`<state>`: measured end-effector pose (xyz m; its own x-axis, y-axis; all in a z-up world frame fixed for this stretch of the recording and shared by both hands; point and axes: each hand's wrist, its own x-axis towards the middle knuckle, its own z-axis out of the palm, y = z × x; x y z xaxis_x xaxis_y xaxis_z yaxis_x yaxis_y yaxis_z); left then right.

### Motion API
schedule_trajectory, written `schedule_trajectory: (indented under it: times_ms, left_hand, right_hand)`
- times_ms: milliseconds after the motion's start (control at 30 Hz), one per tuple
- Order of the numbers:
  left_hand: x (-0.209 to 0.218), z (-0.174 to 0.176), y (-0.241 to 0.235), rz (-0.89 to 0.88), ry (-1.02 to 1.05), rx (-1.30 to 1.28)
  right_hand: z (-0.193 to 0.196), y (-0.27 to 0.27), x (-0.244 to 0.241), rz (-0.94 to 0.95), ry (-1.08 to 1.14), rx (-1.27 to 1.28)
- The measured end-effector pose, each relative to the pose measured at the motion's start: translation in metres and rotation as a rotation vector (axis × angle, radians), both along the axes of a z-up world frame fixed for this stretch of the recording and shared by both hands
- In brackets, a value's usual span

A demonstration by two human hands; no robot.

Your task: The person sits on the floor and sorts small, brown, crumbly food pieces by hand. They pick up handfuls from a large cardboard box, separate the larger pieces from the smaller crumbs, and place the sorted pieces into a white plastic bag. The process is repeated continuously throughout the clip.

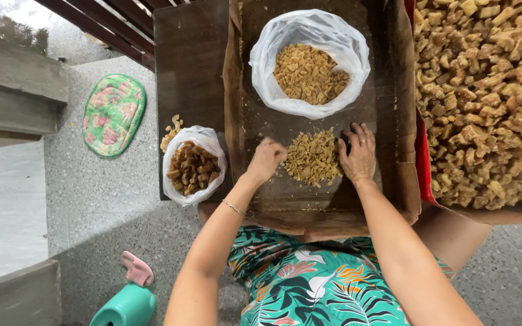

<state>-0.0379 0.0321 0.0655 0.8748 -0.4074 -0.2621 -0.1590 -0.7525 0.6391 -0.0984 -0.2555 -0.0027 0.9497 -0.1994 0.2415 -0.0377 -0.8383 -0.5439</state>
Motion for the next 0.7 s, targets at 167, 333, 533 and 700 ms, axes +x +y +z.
schedule_trajectory:
  times_ms: [167,333,533,700]
  left_hand:
    - [0.013,0.018,0.005,0.116,-0.017,-0.075]
    - [0.004,-0.012,0.017,-0.262,0.545,0.587]
    - [0.021,-0.002,-0.026,-0.049,0.547,0.087]
    - [0.029,0.033,0.010,-0.075,0.378,0.246]
  right_hand:
    - [0.000,-0.001,-0.002,0.003,0.007,0.016]
    - [-0.003,0.000,-0.001,-0.003,-0.013,0.006]
    - [0.012,-0.006,0.002,-0.059,-0.026,0.202]
    - [0.073,-0.032,0.003,-0.099,0.297,0.485]
